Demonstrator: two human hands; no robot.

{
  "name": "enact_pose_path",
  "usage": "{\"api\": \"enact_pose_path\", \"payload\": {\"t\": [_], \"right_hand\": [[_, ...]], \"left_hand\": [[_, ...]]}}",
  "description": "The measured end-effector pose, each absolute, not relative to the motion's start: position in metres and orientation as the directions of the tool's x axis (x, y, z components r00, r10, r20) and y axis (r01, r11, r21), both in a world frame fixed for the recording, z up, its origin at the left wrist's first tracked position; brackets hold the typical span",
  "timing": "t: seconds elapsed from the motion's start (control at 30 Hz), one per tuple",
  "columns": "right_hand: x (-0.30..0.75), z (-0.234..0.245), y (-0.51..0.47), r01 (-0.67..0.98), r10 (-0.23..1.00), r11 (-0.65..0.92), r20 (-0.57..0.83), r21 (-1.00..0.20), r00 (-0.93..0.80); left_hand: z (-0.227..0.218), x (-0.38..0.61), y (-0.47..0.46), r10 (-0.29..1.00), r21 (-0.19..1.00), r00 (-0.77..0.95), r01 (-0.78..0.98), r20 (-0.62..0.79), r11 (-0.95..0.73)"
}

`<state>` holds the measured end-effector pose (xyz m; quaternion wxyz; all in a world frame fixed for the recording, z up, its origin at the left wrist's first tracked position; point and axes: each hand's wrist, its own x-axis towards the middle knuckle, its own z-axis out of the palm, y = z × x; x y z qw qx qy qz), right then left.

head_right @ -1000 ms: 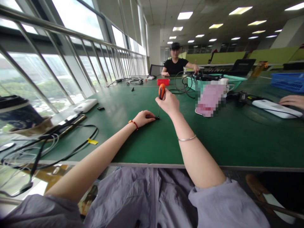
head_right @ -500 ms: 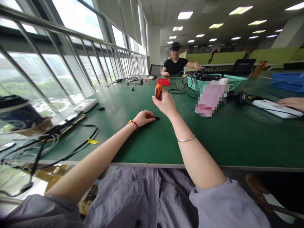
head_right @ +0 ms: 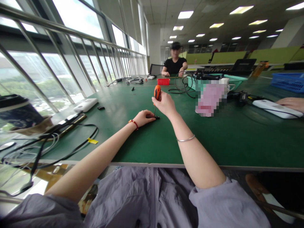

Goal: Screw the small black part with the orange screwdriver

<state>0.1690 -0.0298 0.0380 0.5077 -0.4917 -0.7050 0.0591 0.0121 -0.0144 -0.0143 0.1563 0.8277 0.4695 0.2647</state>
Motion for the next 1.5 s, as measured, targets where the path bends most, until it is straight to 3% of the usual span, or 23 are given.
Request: {"api": "enact_pose_path", "payload": {"t": [0.27, 0.57, 0.73, 0.97, 1.27, 1.5], "right_hand": [[0.1677, 0.0382, -0.0300, 0.601, 0.799, 0.471, 0.601, -0.646, 0.021], [0.1688, 0.0372, -0.0301, 0.637, 0.798, 0.435, 0.600, -0.636, 0.054], [0.1670, 0.0357, -0.0292, 0.568, 0.828, 0.454, 0.560, -0.687, 0.015], [0.1673, 0.0407, -0.0321, 0.560, 0.762, 0.518, 0.647, -0.646, 0.041], [0.1664, 0.0391, -0.0316, 0.517, 0.807, 0.495, 0.590, -0.699, 0.024], [0.1662, 0.0399, -0.0329, 0.519, 0.764, 0.541, 0.645, -0.662, 0.026]], "left_hand": [[-0.0146, 0.0121, -0.0144, 0.863, 0.520, 0.418, 0.689, 0.284, -0.505], [-0.0157, 0.0119, -0.0141, 0.859, 0.506, 0.422, 0.693, 0.291, -0.513], [-0.0151, 0.0121, -0.0140, 0.863, 0.509, 0.416, 0.698, 0.285, -0.504], [-0.0139, 0.0121, -0.0143, 0.863, 0.506, 0.423, 0.700, 0.275, -0.504], [-0.0144, 0.0125, -0.0136, 0.865, 0.512, 0.417, 0.698, 0.278, -0.501], [-0.0152, 0.0124, -0.0140, 0.866, 0.508, 0.416, 0.701, 0.280, -0.501]]}}
